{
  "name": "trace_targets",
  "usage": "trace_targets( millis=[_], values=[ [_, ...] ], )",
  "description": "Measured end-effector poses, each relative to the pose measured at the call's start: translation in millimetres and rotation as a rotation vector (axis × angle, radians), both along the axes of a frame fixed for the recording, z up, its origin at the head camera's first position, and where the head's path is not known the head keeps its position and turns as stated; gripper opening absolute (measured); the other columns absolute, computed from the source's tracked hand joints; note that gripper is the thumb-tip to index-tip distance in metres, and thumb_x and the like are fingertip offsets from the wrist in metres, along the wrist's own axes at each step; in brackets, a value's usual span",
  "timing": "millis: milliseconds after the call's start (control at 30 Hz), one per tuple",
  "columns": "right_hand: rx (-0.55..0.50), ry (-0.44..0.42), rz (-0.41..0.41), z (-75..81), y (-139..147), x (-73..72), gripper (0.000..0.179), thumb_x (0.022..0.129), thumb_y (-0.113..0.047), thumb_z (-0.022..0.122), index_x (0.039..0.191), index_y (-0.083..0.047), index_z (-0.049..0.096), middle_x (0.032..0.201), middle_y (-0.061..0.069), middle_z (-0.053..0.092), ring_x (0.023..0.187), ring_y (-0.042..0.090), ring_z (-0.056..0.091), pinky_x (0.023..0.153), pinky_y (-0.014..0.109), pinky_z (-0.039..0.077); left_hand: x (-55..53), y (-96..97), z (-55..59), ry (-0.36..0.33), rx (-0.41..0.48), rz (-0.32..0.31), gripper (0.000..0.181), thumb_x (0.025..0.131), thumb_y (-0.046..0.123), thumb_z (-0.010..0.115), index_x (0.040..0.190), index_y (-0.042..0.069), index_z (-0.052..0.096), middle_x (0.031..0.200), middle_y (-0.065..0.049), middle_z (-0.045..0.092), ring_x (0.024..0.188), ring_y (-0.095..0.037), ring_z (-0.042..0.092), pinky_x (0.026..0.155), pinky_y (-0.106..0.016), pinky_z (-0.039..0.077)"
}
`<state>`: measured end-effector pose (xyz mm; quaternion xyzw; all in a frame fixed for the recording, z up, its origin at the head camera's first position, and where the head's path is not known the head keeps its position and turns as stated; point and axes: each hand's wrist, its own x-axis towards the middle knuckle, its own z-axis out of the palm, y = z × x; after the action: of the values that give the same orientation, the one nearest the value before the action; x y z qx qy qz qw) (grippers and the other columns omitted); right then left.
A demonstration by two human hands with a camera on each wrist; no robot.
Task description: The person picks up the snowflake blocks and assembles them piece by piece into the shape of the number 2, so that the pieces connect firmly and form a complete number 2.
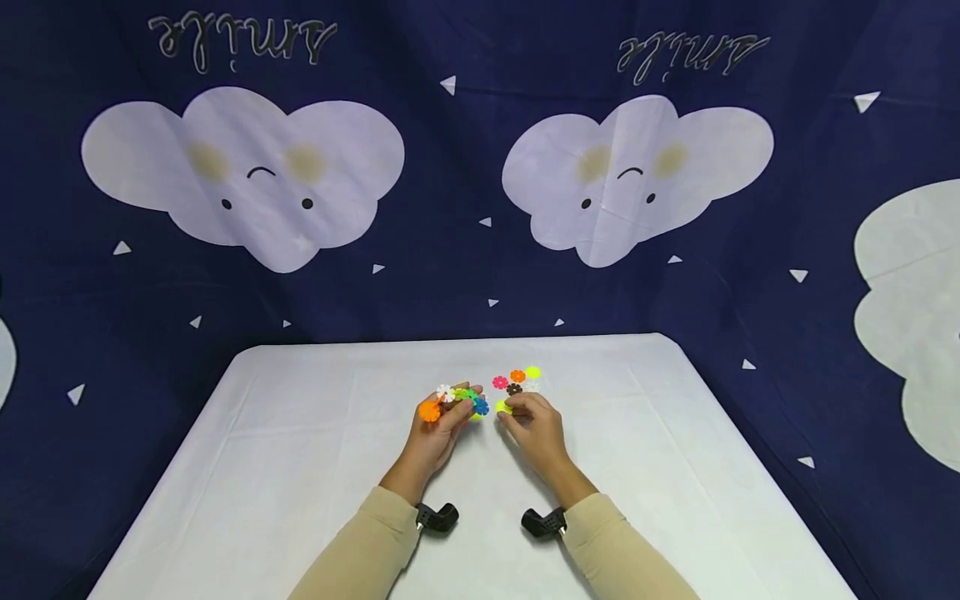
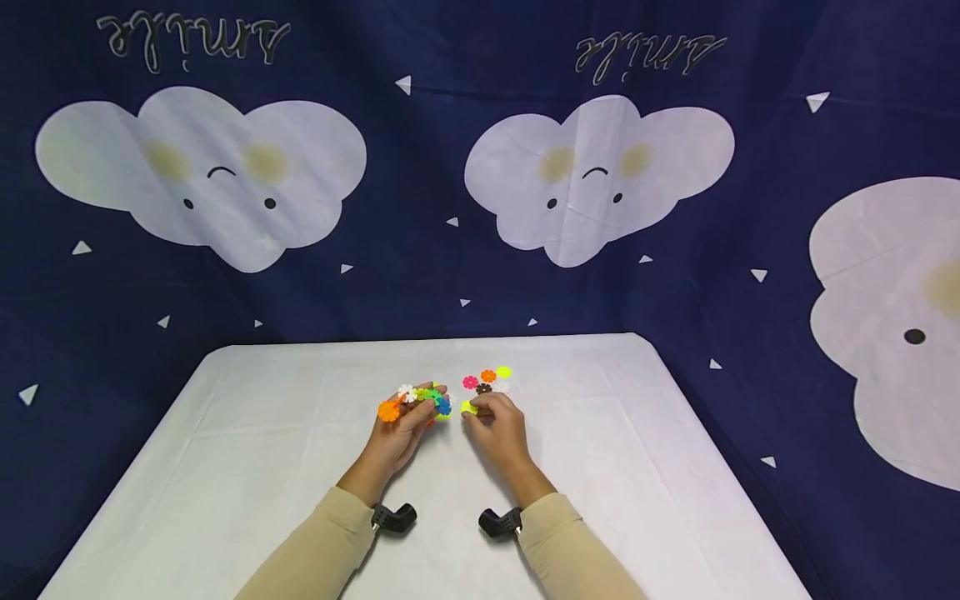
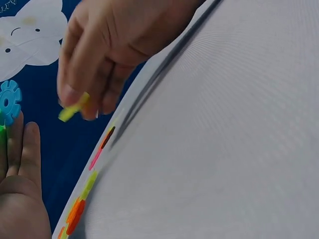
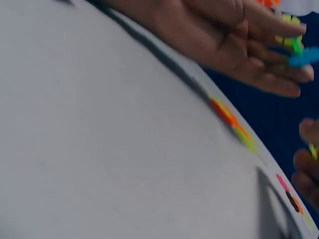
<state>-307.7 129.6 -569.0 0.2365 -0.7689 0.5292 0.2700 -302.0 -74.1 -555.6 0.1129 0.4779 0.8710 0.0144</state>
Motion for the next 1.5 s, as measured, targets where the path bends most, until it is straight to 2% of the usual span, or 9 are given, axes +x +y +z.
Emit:
trace_targets(
  millis=[200,333,467,767,1000,1167,1233,1367,1500],
  values=[
    [-0.328,-0.137,0.212,3.7,-4,20.8,0.024,0.083,0.017,0.082,0.105,0.010,0.074,0.110,0.027,0.070,0.091,0.025,0.075,0.081,0.031,0.062,-0.7,-0.7,0.0,0.015,0.004,0.018,0.042,0.100,-0.002,0.070,0.138,-0.012,0.055,0.131,-0.023,0.068,0.120,-0.029,0.067,0.103,-0.034,0.053],
    [-0.402,-0.164,0.294,4.9,-7,27.8,0.025,0.085,0.018,0.079,0.109,0.014,0.071,0.112,0.034,0.066,0.095,0.023,0.074,0.084,0.034,0.062,-1.2,-1.3,-0.2,0.015,0.010,0.018,0.042,0.100,-0.001,0.071,0.138,-0.011,0.055,0.131,-0.024,0.068,0.121,-0.031,0.067,0.103,-0.036,0.053],
    [-0.428,-0.158,0.325,6.0,-11,30.8,0.025,0.085,0.019,0.078,0.108,0.016,0.070,0.112,0.035,0.066,0.095,0.024,0.074,0.084,0.036,0.062,-1.0,-0.9,-0.8,0.009,0.016,0.004,0.041,0.101,0.000,0.070,0.138,-0.010,0.055,0.133,-0.024,0.067,0.121,-0.031,0.066,0.102,-0.034,0.053],
    [-0.459,-0.105,0.301,6.1,-19,34.9,0.023,0.084,0.021,0.077,0.105,0.018,0.068,0.109,0.038,0.065,0.095,0.021,0.074,0.084,0.031,0.061,0.0,-0.5,-2.1,0.005,0.020,-0.009,0.045,0.100,0.001,0.071,0.140,-0.009,0.053,0.133,-0.023,0.067,0.120,-0.025,0.067,0.098,-0.028,0.054],
    [-0.515,-0.217,0.244,8.6,-24,38.8,0.022,0.086,0.017,0.078,0.106,0.017,0.071,0.109,0.034,0.069,0.093,0.020,0.075,0.080,0.030,0.062,-0.1,-1.5,-2.3,0.014,0.016,-0.009,0.049,0.098,0.003,0.074,0.140,-0.010,0.052,0.132,-0.024,0.067,0.116,-0.024,0.068,0.096,-0.028,0.055],
    [-0.554,-0.269,0.209,12.2,-27,41.5,0.022,0.085,0.016,0.079,0.105,0.018,0.072,0.110,0.034,0.070,0.092,0.019,0.076,0.081,0.032,0.062,0.9,-0.2,-0.8,0.048,0.018,-0.003,0.036,0.099,-0.001,0.070,0.133,-0.005,0.056,0.126,-0.021,0.071,0.112,-0.023,0.069,0.095,-0.028,0.056],
    [-0.561,-0.258,0.195,12.6,-28,41.7,0.020,0.085,0.016,0.079,0.104,0.017,0.072,0.109,0.034,0.070,0.092,0.018,0.076,0.081,0.032,0.062,0.7,0.9,-0.2,0.056,0.020,0.001,0.033,0.100,-0.002,0.069,0.131,-0.005,0.057,0.123,-0.019,0.071,0.110,-0.022,0.070,0.094,-0.027,0.056],
    [-0.555,-0.207,0.164,12.8,-29,41.8,0.018,0.086,0.016,0.078,0.104,0.016,0.073,0.107,0.032,0.071,0.091,0.018,0.076,0.080,0.031,0.062,1.5,3.6,1.7,0.052,0.036,0.012,0.038,0.100,-0.005,0.067,0.133,-0.014,0.051,0.120,-0.018,0.073,0.108,-0.021,0.070,0.093,-0.027,0.057],
    [-0.556,-0.166,0.140,11.9,-29,41.2,0.019,0.087,0.016,0.079,0.105,0.017,0.073,0.106,0.032,0.071,0.091,0.021,0.076,0.080,0.030,0.062,2.8,8.8,3.7,0.050,0.080,0.017,0.039,0.101,-0.005,0.066,0.134,-0.015,0.048,0.120,-0.017,0.073,0.112,-0.024,0.069,0.100,-0.033,0.054]
  ],
)
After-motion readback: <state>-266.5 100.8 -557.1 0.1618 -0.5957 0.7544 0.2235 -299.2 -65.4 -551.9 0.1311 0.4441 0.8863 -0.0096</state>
